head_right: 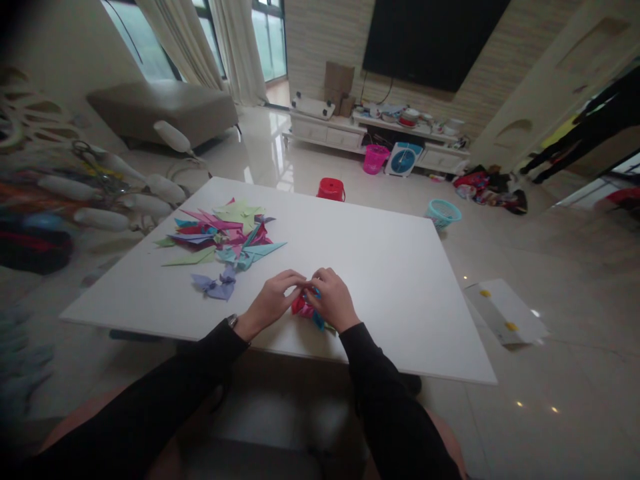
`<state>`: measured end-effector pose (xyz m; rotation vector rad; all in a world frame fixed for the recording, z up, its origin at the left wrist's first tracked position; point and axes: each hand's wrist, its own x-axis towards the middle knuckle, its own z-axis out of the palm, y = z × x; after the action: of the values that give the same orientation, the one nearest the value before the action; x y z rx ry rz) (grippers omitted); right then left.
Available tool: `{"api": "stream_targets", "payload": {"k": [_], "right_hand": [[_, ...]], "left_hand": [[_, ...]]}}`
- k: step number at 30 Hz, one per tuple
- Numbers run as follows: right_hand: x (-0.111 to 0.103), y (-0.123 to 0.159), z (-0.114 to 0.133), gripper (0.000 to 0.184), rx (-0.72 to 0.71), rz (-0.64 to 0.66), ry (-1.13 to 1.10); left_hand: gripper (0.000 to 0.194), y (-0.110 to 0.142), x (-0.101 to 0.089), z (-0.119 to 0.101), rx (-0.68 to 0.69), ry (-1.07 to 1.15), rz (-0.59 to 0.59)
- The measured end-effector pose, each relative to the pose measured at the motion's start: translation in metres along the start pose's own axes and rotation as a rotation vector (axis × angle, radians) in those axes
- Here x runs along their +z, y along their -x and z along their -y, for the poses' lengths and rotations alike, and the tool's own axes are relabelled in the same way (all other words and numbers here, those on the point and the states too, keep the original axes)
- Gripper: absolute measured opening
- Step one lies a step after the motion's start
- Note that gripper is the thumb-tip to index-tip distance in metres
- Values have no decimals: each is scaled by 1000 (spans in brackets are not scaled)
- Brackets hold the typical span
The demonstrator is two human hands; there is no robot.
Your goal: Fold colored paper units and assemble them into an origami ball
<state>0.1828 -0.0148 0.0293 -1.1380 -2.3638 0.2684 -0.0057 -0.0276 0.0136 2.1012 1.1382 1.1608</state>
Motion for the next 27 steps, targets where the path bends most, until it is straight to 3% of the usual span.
{"api": "stream_targets", "payload": {"k": [4, 8, 11, 16, 19, 23, 27], "right_hand": [[-5, 1, -9, 11, 46, 14, 48], [-15, 11, -40, 17, 299, 68, 144], [-25, 28, -66, 20, 468, 216, 225], [-43, 60, -92, 18, 546, 483, 287], [-48, 76, -96, 16, 582, 593, 294], [-38, 85, -90, 14, 580, 743, 201], [-24, 83, -74, 17, 535, 711, 235]], "left_hand": [[21, 0, -1, -2, -1, -33, -38], [25, 1, -3, 1, -34, -18, -53], [23, 2, -5, 4, -46, -14, -18], [22, 2, -10, 6, -35, -37, 25], [24, 1, -10, 6, -26, -38, 24], [26, -1, -8, 6, -22, -47, 36], [28, -3, -5, 5, -23, -56, 53]]}}
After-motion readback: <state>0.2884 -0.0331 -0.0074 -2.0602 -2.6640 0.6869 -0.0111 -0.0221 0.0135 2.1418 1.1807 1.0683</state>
